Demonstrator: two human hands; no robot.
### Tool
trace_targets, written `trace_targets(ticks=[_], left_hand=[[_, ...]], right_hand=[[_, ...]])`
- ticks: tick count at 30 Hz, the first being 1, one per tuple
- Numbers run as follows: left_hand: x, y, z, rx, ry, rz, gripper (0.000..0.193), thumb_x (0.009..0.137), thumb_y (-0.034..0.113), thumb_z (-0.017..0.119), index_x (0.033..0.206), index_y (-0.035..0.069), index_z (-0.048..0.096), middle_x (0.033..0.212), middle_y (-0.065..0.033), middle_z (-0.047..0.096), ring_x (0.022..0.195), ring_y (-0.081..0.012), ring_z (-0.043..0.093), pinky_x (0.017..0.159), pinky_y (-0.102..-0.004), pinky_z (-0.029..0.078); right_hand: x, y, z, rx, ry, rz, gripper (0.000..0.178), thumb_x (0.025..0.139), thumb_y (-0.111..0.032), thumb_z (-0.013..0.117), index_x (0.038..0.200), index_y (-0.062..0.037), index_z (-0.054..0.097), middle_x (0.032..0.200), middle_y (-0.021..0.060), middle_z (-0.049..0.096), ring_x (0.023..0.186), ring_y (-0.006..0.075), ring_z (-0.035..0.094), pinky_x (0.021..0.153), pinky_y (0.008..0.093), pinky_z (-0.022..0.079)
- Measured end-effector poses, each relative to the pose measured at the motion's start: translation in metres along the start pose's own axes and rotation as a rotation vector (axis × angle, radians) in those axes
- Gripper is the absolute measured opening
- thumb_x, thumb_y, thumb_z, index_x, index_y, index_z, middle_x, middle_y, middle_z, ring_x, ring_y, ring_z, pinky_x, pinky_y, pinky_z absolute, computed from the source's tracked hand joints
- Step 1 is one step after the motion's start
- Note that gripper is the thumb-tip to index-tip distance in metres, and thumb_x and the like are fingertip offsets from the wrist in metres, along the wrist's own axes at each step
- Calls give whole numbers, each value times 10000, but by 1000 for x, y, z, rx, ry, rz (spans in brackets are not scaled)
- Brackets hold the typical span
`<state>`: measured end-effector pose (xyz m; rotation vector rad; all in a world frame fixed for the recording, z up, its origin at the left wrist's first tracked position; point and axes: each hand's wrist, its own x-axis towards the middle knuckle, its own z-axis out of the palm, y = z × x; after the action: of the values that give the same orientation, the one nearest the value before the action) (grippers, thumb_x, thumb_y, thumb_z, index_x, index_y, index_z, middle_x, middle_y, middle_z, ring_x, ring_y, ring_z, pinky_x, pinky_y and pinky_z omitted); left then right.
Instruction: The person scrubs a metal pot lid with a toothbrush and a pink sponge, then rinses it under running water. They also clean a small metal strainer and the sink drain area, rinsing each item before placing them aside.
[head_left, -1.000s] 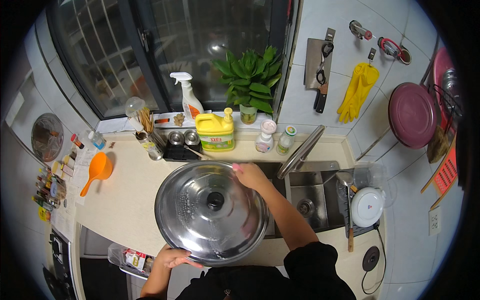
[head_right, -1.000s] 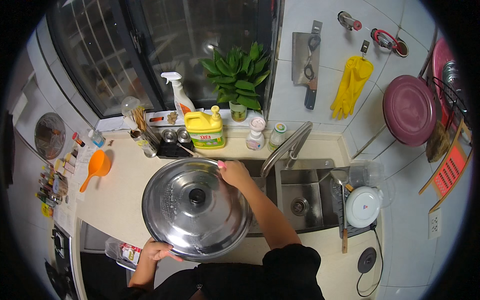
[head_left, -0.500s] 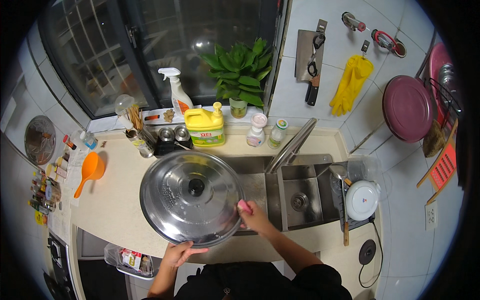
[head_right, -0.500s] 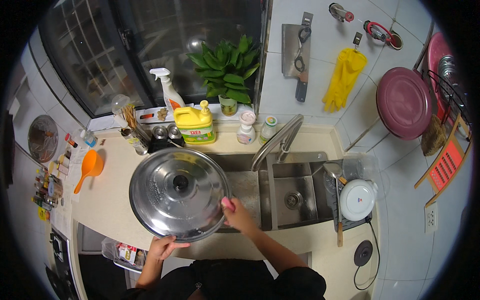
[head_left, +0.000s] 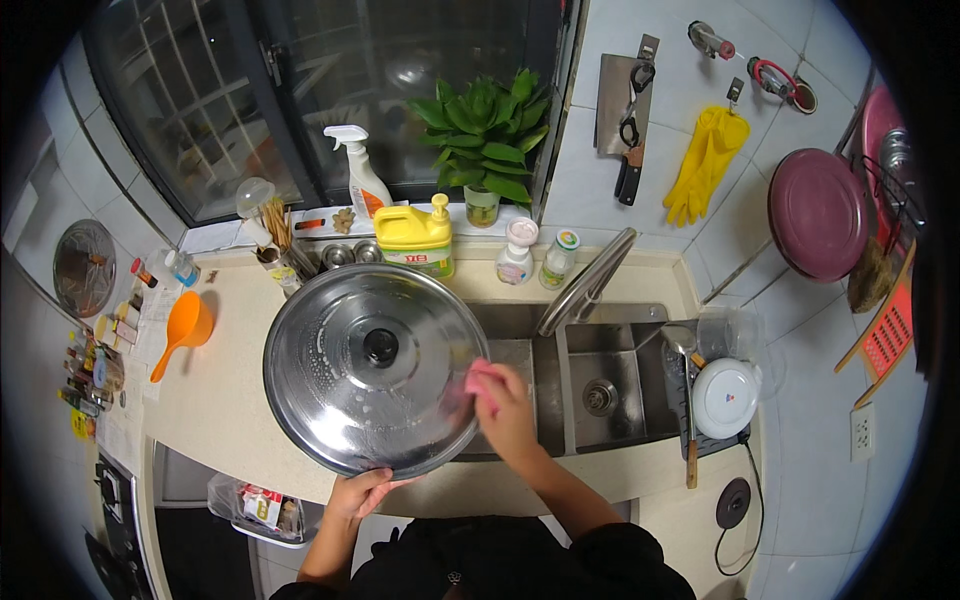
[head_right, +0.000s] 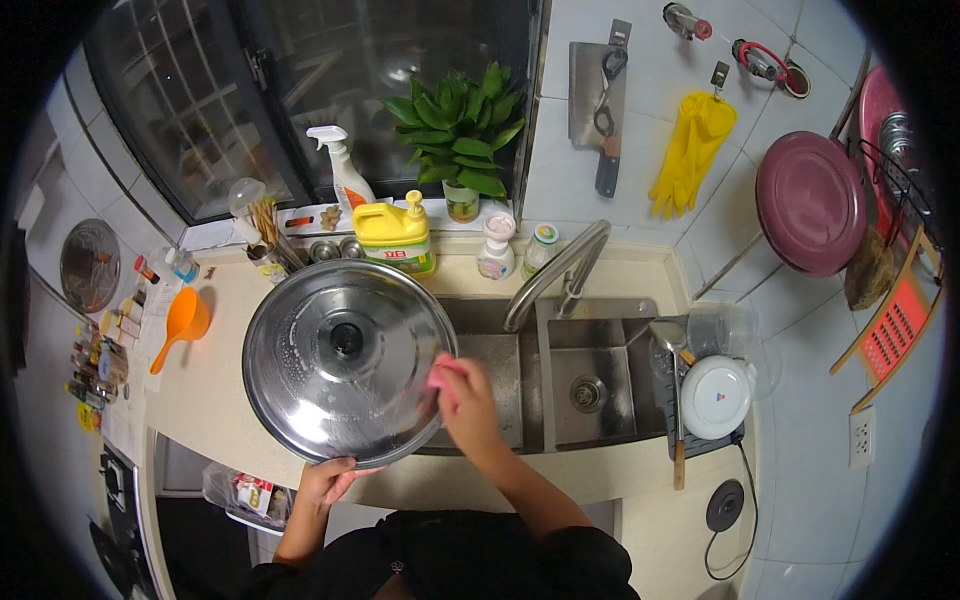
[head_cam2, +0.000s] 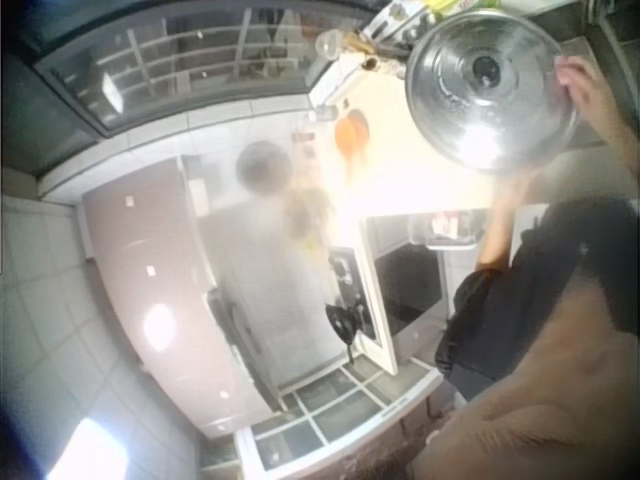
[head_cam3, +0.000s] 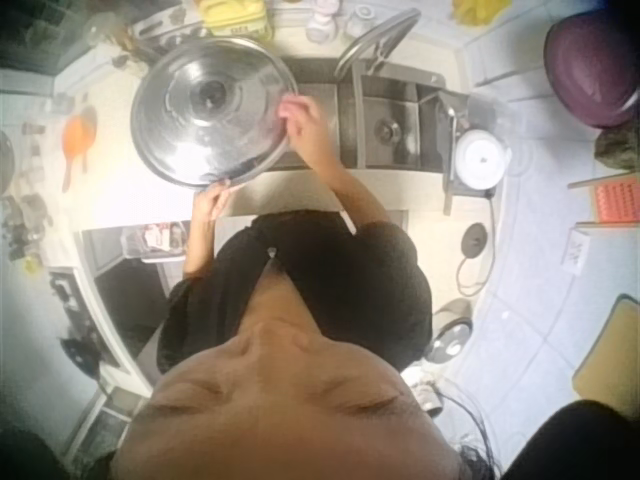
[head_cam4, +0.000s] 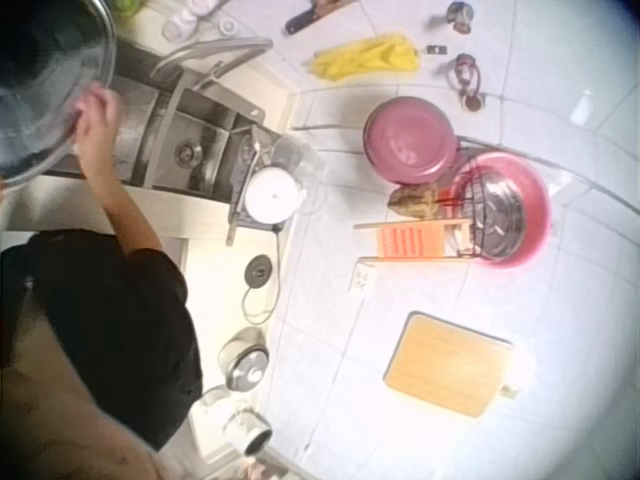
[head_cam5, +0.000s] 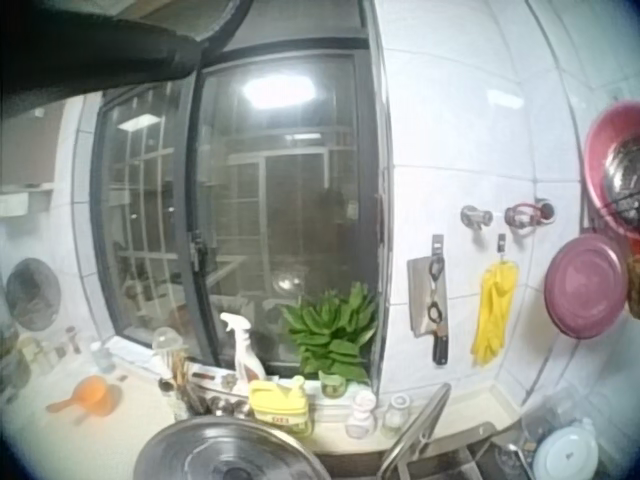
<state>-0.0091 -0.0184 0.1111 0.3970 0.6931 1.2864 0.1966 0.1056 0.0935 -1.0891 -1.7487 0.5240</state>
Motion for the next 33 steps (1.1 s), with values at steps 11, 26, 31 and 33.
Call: trace_targets(ticks=[11, 26, 31, 33], left_hand=[[-6, -11, -15, -10, 70, -36, 529, 691, -161, 476, 1193, -43, 359, 1138, -203, 466, 1071, -345, 478, 906, -508, 408], [8, -36, -27, 130, 96, -79, 451, 694, -122, 523, 1130, -59, 427, 1040, -184, 533, 970, -311, 545, 843, -449, 467], [1, -35, 1, 130, 219, -77, 329, 743, -79, 564, 1056, 1, 500, 914, -81, 565, 737, -149, 578, 612, -232, 520], [3, -46, -10, 134, 230, -77, 329, 744, -79, 564, 1057, -2, 499, 907, -79, 568, 739, -153, 583, 604, -232, 522]], right_hand=[[49, -16, 11, -42, -69, -329, 189, 734, -32, 513, 915, -39, 568, 1050, 110, 539, 916, 308, 532, 788, 405, 427], [11, -78, 38, 99, -165, -416, 249, 692, -24, 567, 939, -55, 567, 1020, 58, 551, 935, 234, 507, 777, 388, 402], [30, -77, 42, -98, -100, -302, 269, 680, -31, 600, 948, -22, 591, 1018, 117, 521, 909, 292, 497, 741, 369, 424], [21, -79, 37, -106, -96, -238, 267, 682, -46, 605, 947, -13, 591, 981, 133, 509, 888, 305, 487, 726, 362, 425]])
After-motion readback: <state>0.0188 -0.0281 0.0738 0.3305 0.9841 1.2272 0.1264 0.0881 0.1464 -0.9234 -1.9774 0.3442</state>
